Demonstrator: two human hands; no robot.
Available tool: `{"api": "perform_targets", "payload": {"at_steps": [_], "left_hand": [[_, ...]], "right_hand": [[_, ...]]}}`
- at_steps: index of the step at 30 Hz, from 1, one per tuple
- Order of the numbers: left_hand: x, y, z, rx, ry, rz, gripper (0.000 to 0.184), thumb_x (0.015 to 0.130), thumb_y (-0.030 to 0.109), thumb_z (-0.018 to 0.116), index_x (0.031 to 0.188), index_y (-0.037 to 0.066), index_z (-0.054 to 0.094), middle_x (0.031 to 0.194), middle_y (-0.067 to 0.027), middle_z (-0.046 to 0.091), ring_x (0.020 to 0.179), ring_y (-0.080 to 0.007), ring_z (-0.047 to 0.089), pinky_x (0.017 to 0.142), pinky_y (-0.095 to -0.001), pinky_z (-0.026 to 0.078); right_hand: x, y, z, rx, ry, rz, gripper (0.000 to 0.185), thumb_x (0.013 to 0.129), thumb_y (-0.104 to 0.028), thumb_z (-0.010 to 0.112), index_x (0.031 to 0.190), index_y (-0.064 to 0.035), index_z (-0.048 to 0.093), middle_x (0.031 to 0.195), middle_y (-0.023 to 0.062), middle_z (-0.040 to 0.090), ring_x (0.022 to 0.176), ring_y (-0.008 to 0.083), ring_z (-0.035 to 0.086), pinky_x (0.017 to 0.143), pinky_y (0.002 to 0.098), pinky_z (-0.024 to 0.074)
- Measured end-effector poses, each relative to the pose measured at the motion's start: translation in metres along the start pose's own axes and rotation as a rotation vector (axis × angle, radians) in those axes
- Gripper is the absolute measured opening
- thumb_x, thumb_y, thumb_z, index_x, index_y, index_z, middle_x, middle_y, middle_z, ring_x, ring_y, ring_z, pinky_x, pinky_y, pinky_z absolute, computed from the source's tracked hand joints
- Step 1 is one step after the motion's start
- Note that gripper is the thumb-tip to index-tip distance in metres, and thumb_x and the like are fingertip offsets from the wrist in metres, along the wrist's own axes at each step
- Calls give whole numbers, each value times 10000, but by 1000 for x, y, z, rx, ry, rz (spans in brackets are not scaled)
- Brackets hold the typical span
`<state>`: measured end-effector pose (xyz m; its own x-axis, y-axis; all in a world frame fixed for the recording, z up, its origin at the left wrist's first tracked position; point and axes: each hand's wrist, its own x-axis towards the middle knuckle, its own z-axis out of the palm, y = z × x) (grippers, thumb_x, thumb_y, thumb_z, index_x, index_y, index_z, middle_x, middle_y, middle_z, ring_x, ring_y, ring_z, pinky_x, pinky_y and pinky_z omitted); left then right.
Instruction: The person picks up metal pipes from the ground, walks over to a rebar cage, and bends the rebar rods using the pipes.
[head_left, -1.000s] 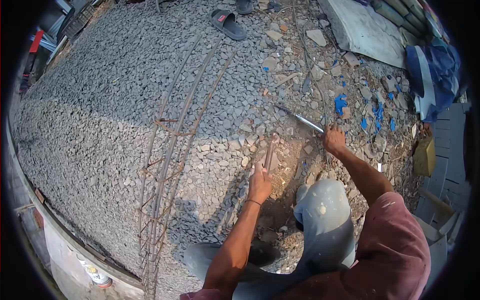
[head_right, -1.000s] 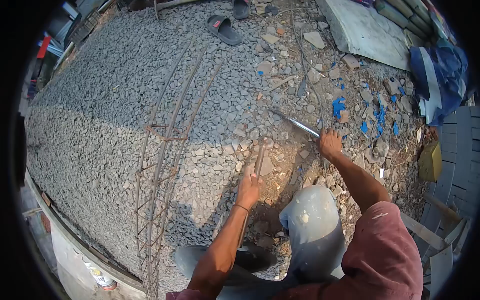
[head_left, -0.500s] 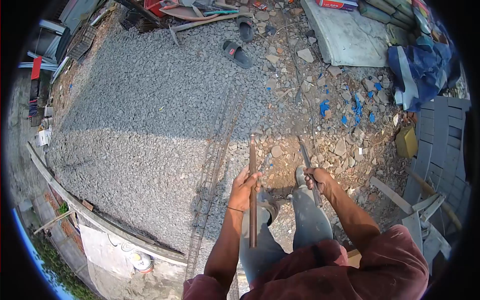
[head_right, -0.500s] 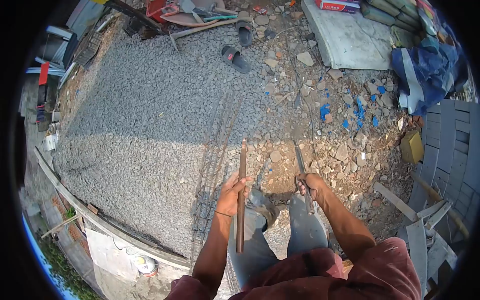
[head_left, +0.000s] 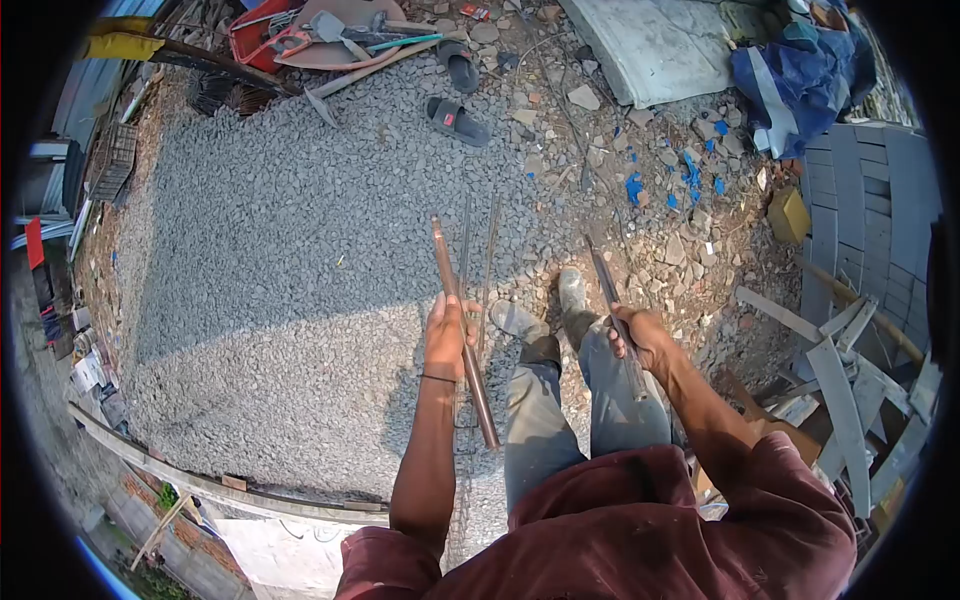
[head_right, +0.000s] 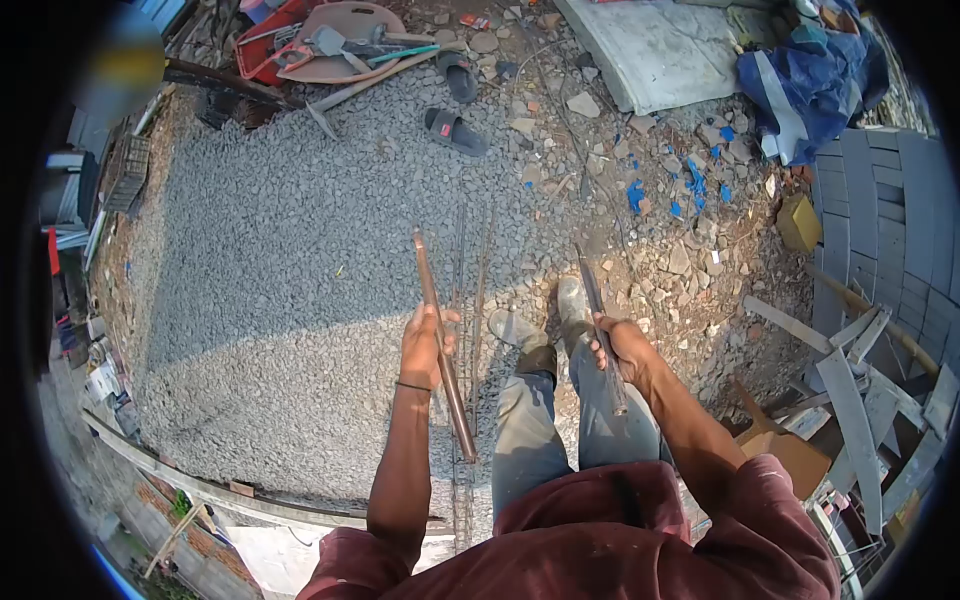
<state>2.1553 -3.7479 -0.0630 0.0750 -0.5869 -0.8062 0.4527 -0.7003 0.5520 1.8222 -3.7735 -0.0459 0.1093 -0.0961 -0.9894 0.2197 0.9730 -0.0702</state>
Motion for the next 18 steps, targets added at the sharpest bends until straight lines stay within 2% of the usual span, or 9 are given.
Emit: {"api": "perform_targets", "payload": {"at_steps": [2, 5, 6, 9, 11, 14, 15, 17, 18], "left_hand": [[13, 18, 8, 111, -22, 57, 605, 1059, 407, 390, 1545, 120, 174, 978, -74, 615, 579, -54, 447, 472, -202, 399], [31, 43, 34, 85, -21, -49, 711, 1019, 564, 362, 1564, 155, 159, 973, -64, 615, 572, -59, 440, 474, -202, 401], [35, 51, 40, 100, -55, -112, 870, 934, 732, 329, 1519, 90, 301, 960, -64, 614, 572, -61, 453, 478, -208, 408], [60, 52, 46, -70, -243, -279, 866, 913, 761, 333, 1343, 41, 547, 842, -30, 603, 563, -64, 459, 478, -213, 387], [63, 73, 79, -128, -33, -362, 712, 935, 651, 497, 1145, -14, 637, 742, -14, 592, 549, -82, 487, 485, -228, 395], [96, 79, 76, -91, -99, -466, 270, 882, 244, 696, 926, -18, 653, 601, -26, 546, 502, -130, 501, 494, -266, 411], [103, 81, 81, -89, -90, -475, 270, 882, 244, 696, 926, -18, 653, 601, -26, 546, 502, -130, 501, 494, -266, 411], [110, 77, 90, 164, 9, -346, 211, 878, 196, 690, 921, -3, 636, 639, -48, 560, 497, -141, 512, 460, -276, 418], [112, 77, 96, 174, 37, -416, 219, 841, 157, 728, 945, -7, 626, 688, -53, 586, 524, -156, 534, 483, -301, 443]], "right_hand": [[-17, -9, 40, 128, -150, 21, 292, 1035, -315, 468, 913, -53, 515, 652, 44, 517, 486, 132, 455, 414, 272, 410], [-38, -19, 102, 130, -320, -96, 325, 1020, -385, 508, 950, -68, 510, 653, 44, 549, 468, 134, 487, 424, 263, 433], [-39, -20, 120, 90, -302, -118, 319, 1015, -386, 522, 954, -74, 501, 644, 41, 554, 459, 128, 508, 423, 265, 445], [-44, -26, 170, -310, -171, -386, 295, 985, -322, 582, 1105, -53, 586, 678, 65, 600, 532, 133, 565, 485, 292, 459], [-25, -1, 190, -682, 166, -871, 294, 985, -314, 575, 1048, -30, 616, 711, 67, 608, 611, 131, 597, 552, 301, 475], [-13, -13, 173, -748, 15, -921, 284, 1001, -324, 548, 1025, -50, 617, 750, 50, 617, 680, 127, 610, 615, 298, 504], [-8, -24, 164, -743, 10, -910, 284, 1001, -324, 548, 1025, -50, 617, 750, 50, 617, 680, 127, 610, 615, 298, 504], [6, -42, 148, 78, -232, -13, 257, 1025, -319, 507, 1007, -79, 596, 807, 29, 628, 708, 123, 608, 645, 294, 516], [12, -54, 149, 64, -234, -30, 225, 1036, -303, 493, 975, -101, 573, 859, 23, 632, 738, 124, 609, 647, 292, 524]]}}
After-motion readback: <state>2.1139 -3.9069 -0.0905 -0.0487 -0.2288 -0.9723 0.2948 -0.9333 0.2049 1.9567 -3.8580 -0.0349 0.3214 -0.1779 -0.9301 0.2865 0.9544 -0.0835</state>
